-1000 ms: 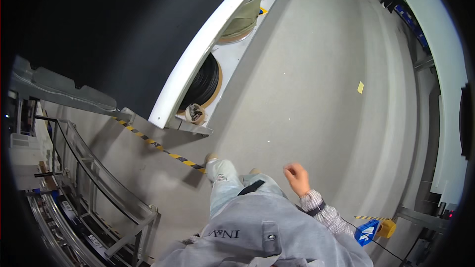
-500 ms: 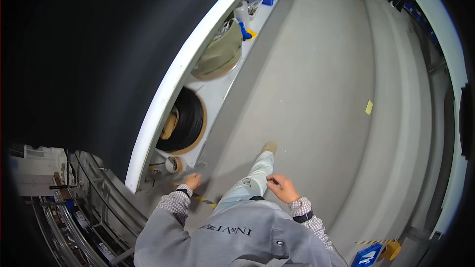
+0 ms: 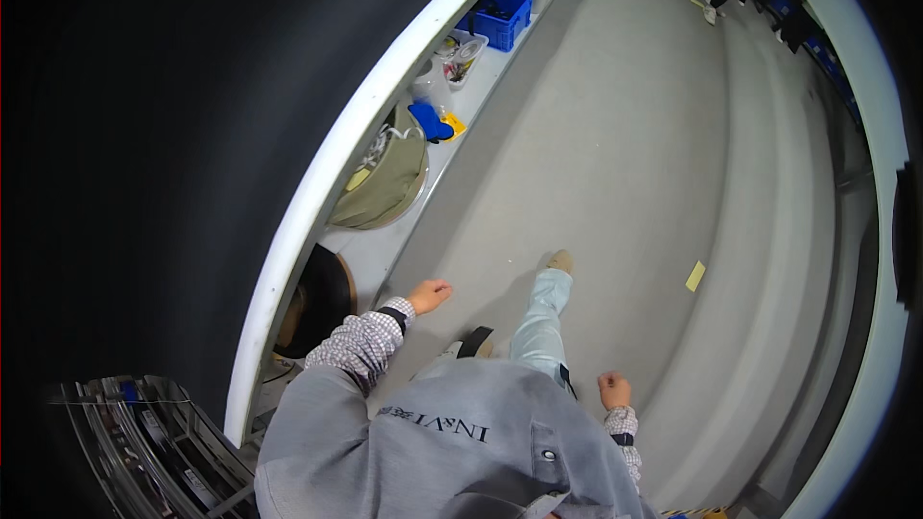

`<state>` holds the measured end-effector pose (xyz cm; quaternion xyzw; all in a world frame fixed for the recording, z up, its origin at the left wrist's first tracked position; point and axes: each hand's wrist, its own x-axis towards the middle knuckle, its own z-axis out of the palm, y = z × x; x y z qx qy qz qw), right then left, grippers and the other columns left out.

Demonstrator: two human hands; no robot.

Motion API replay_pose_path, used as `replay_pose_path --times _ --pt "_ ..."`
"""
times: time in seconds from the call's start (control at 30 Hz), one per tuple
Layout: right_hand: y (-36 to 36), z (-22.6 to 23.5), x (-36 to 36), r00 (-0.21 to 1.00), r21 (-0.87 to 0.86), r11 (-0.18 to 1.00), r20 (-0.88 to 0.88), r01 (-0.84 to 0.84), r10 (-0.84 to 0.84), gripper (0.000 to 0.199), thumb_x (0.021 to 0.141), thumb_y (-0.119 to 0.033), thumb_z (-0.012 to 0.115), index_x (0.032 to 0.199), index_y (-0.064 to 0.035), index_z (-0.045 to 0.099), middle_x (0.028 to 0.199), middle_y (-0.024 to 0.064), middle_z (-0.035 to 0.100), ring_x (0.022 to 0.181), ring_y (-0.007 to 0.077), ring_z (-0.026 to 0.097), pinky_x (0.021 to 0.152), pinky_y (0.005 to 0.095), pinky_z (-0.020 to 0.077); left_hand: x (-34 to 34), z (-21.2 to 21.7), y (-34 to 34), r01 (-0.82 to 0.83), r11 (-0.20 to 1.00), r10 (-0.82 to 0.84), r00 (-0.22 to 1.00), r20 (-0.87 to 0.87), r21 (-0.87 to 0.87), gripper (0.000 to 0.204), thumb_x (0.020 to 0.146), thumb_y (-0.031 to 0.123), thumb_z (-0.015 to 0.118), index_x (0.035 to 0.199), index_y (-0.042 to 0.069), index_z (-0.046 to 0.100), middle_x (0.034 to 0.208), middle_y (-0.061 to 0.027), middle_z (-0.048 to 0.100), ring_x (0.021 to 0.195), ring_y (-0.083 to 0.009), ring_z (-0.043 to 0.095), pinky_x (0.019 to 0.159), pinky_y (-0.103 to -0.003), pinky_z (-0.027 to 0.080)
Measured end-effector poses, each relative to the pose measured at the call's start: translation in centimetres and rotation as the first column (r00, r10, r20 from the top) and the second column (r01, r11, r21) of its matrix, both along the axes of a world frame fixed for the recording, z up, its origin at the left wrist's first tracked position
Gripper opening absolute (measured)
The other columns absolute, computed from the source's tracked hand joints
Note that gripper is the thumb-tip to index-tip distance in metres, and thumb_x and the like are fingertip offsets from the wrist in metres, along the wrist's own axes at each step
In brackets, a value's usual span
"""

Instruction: Applying double-sided or protective tape along the edges of industrial panels.

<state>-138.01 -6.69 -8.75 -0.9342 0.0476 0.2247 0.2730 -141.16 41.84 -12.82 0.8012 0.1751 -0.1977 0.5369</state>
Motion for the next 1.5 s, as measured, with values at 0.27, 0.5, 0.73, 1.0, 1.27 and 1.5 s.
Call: replay_pose_path --times 0.27,0.5,0.73,1.0,1.27,1.5 --pt "8.9 -0.6 25.9 0.929 0.15 0.917 0.076 -0.37 0.362 0.019 0.075 -0.017 0.058 0.086 -0.0021 0.06 0.08 0.0186 0.061 0.075 0.0316 0.059 0.066 0.0371 0.0479 7.5 -1.8 3.9 0.008 0.89 0.24 0.842 -0.483 0.457 0.036 0.079 0.036 0.054 0.094 0.005 0.062 0.093 -0.0147 0.062 0.089 -0.0285 0.058 0.079 -0.036 0.045" --pt "7.6 -0.1 43.6 0.927 0.133 0.923 0.157 -0.361 0.34 0.018 0.078 -0.019 0.057 0.086 -0.0021 0.058 0.077 0.0152 0.061 0.067 0.0267 0.061 0.06 0.0342 0.0484 23.9 0.5 4.7 -0.118 0.911 0.221 0.948 -0.227 0.394 0.031 0.079 0.032 0.054 0.092 0.005 0.061 0.09 -0.0146 0.062 0.088 -0.0302 0.057 0.077 -0.037 0.045" --pt "4.3 -1.3 48.0 0.972 -0.184 0.961 -0.156 -0.205 0.177 0.015 0.078 -0.02 0.056 0.081 -0.0054 0.057 0.069 0.0118 0.06 0.065 0.026 0.06 0.059 0.0359 0.0475 46.5 -9.2 10.7 0.214 0.87 -0.052 0.935 -0.35 0.444 0.031 0.078 0.032 0.048 0.092 0.008 0.062 0.094 -0.0157 0.061 0.089 -0.0334 0.057 0.079 -0.041 0.045" --pt "11.1 0.0 45.8 0.773 0.23 0.973 -0.61 -0.034 0.171 0.021 0.078 -0.02 0.054 0.083 -0.0014 0.062 0.076 0.0118 0.064 0.066 0.0217 0.064 0.061 0.0307 0.0506 71.3 -18.9 22.7 -0.321 0.604 0.331 0.934 0.137 0.73 0.044 0.074 0.031 0.061 0.107 0.003 0.054 0.109 -0.018 0.052 0.105 -0.0344 0.046 0.089 -0.041 0.038" --pt "21.0 -1.7 59.6 0.764 0.193 0.856 -0.572 0.48 -0.299 0.021 0.082 -0.009 0.05 0.097 0.0061 0.054 0.087 0.0152 0.06 0.077 0.0186 0.059 0.068 0.029 0.05 76.8 -19.8 29.0 -0.161 0.741 0.457 0.832 -0.315 0.652 0.065 0.076 0.032 0.059 0.129 0.006 0.031 0.132 -0.0154 0.036 0.121 -0.0311 0.035 0.096 -0.049 0.031" --pt "17.9 -2.9 60.1 0.76 0.15 0.898 -0.6 0.414 -0.25 0.023 0.083 -0.013 0.051 0.098 0.0027 0.055 0.082 0.0121 0.063 0.069 0.0166 0.061 0.059 0.0259 0.0479 74.8 -19.5 30.9 -0.272 0.315 0.329 0.93 0.164 0.909 0.02 0.079 0.018 0.054 0.094 0.005 0.05 0.083 -0.0154 0.06 0.078 -0.033 0.058 0.067 -0.045 0.047"
